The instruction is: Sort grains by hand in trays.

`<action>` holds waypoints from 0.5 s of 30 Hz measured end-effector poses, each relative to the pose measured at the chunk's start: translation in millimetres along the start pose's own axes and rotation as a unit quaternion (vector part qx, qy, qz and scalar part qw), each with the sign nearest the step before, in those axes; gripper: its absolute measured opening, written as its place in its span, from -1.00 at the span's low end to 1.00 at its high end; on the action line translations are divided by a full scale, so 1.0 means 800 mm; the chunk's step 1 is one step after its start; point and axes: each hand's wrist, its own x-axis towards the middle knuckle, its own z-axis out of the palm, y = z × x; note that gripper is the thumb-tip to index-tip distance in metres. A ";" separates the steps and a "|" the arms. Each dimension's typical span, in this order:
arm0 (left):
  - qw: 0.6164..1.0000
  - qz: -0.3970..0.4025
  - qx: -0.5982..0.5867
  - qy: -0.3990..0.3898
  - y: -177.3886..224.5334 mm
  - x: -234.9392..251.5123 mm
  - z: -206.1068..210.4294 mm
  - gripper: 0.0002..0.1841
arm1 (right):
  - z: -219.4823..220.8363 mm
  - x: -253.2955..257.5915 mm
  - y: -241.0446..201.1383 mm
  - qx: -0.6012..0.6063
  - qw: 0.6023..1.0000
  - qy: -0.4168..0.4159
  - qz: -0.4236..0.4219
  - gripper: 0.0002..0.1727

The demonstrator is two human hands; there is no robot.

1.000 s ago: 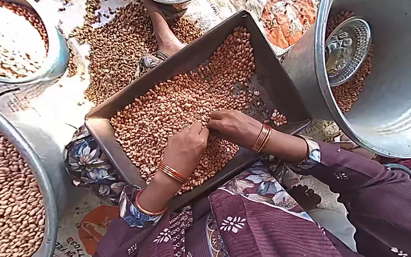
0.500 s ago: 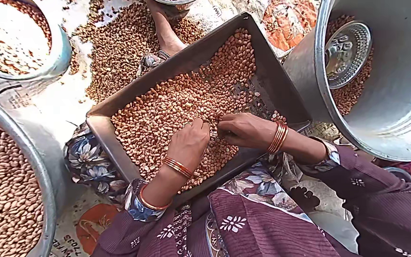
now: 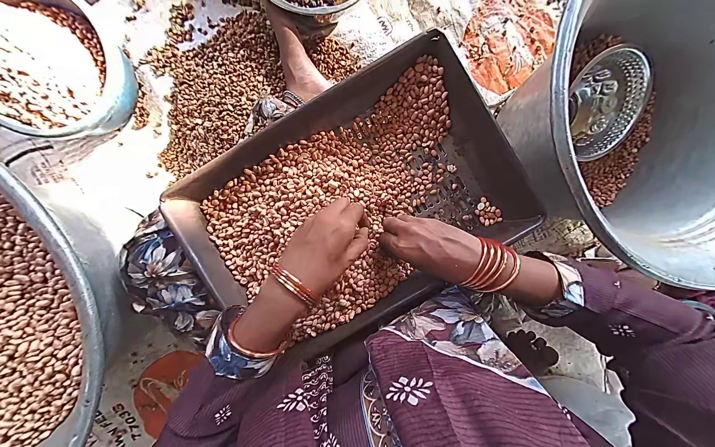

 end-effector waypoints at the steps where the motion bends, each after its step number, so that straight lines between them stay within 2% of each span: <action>1: 0.994 -0.004 -0.098 0.045 -0.010 -0.007 -0.010 -0.88 | 0.001 0.001 0.000 0.001 1.000 -0.006 0.005 -0.91; 2: 0.974 -0.024 -0.212 0.077 -0.019 -0.015 -0.020 -0.90 | 0.001 0.002 0.000 0.002 1.000 -0.010 0.009 -0.90; 4: 0.898 -0.072 -0.422 0.101 -0.032 -0.031 -0.036 -0.80 | 0.002 0.004 0.001 0.001 1.000 -0.013 0.007 -0.92; 5: 0.869 -0.091 -0.475 0.105 -0.039 -0.037 -0.041 -0.74 | -0.001 0.006 0.003 0.005 1.000 -0.020 0.004 -0.94; 6: 0.867 -0.102 -0.474 0.115 -0.044 -0.040 -0.043 -0.72 | -0.005 0.009 0.004 0.017 0.999 -0.028 0.003 -0.95; 7: 0.892 -0.110 -0.419 0.132 -0.045 -0.040 -0.043 -0.73 | -0.010 0.013 0.005 0.032 0.999 -0.041 0.008 -0.94; 9: 0.959 -0.108 -0.217 0.148 -0.044 -0.034 -0.040 -0.83 | -0.025 0.021 0.005 0.064 0.993 -0.097 0.038 -0.88; 10: 0.975 -0.093 -0.130 0.152 -0.044 -0.029 -0.034 -0.85 | -0.032 0.026 0.005 0.080 0.988 -0.124 0.051 -0.87; 12: 0.987 -0.060 -0.032 0.147 -0.045 -0.019 -0.021 -0.84 | -0.040 0.033 0.013 0.126 0.981 -0.142 0.046 -0.90; 15: 0.991 -0.050 0.011 0.122 -0.048 -0.008 -0.009 -0.82 | -0.055 0.042 0.033 0.180 0.979 -0.096 0.008 -0.87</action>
